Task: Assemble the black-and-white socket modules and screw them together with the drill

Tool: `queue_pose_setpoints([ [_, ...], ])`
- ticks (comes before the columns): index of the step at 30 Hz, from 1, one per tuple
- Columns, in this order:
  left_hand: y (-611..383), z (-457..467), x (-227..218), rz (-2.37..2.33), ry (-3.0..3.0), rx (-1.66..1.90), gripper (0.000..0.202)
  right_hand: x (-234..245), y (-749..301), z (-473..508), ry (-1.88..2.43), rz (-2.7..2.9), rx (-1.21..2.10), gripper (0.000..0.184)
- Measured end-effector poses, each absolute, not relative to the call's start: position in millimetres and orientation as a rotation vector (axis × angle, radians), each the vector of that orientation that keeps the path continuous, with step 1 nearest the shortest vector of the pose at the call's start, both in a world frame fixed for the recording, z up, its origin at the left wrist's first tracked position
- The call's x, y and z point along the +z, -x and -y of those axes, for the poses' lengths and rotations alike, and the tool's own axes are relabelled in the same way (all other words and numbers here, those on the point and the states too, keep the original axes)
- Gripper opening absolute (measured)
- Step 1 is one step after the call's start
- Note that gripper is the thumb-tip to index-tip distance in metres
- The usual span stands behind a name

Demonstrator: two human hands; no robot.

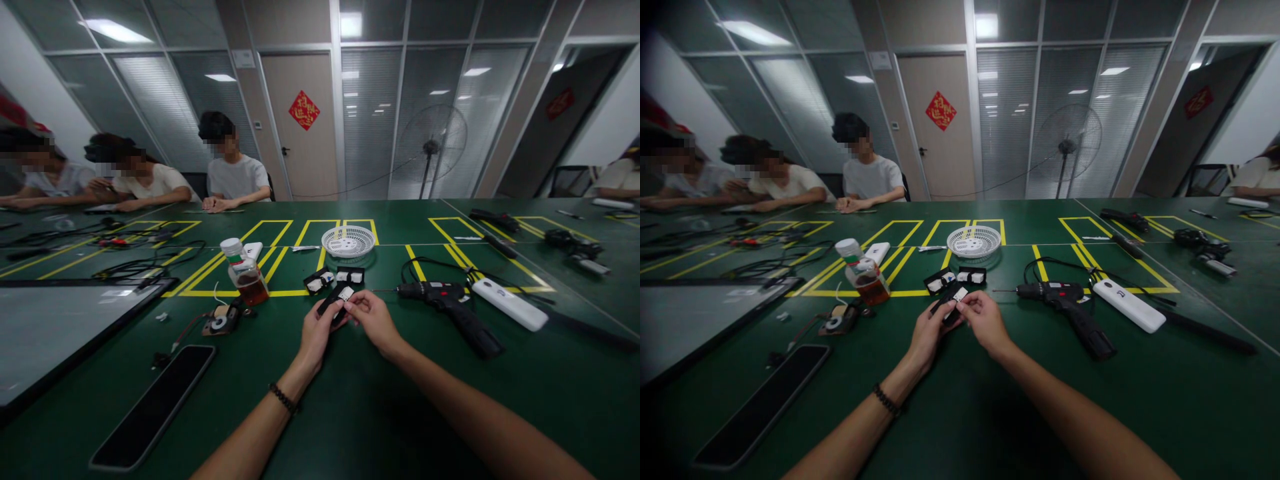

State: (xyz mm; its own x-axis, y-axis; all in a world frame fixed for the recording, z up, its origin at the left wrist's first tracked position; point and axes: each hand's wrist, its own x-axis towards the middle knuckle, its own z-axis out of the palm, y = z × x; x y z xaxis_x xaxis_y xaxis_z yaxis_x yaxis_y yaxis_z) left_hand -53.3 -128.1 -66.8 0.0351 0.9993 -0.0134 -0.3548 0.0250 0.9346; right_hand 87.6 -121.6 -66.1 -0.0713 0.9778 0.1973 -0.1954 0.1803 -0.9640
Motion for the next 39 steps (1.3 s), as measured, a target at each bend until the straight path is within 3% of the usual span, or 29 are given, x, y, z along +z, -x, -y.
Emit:
queue_pose_setpoints([
  [11,56.3,121.2,-71.5,-0.928,-0.849,1.243,0.043,-42.4,-120.2,116.1,0.920,1.211,1.268,0.030],
  [16,61.0,115.9,-72.4,-0.916,-0.779,1.240,0.044,-37.7,-156.8,121.7,1.059,1.762,1.281,0.024],
  [20,61.6,114.9,-73.8,-0.903,-0.791,1.238,0.044,-46.9,-170.4,137.4,1.150,2.192,1.028,0.019],
  [26,61.1,118.6,-71.2,-0.900,-0.802,1.233,0.041,-49.8,-163.9,145.3,1.152,2.410,0.734,0.003],
  [34,60.2,120.4,-71.3,-0.918,-0.815,1.237,0.042,-55.3,-163.5,147.4,1.063,2.403,0.532,0.014],
  [39,57.3,121.9,-71.1,-0.954,-0.867,1.230,0.040,-44.0,-162.1,146.0,1.081,2.182,0.635,0.014],
])
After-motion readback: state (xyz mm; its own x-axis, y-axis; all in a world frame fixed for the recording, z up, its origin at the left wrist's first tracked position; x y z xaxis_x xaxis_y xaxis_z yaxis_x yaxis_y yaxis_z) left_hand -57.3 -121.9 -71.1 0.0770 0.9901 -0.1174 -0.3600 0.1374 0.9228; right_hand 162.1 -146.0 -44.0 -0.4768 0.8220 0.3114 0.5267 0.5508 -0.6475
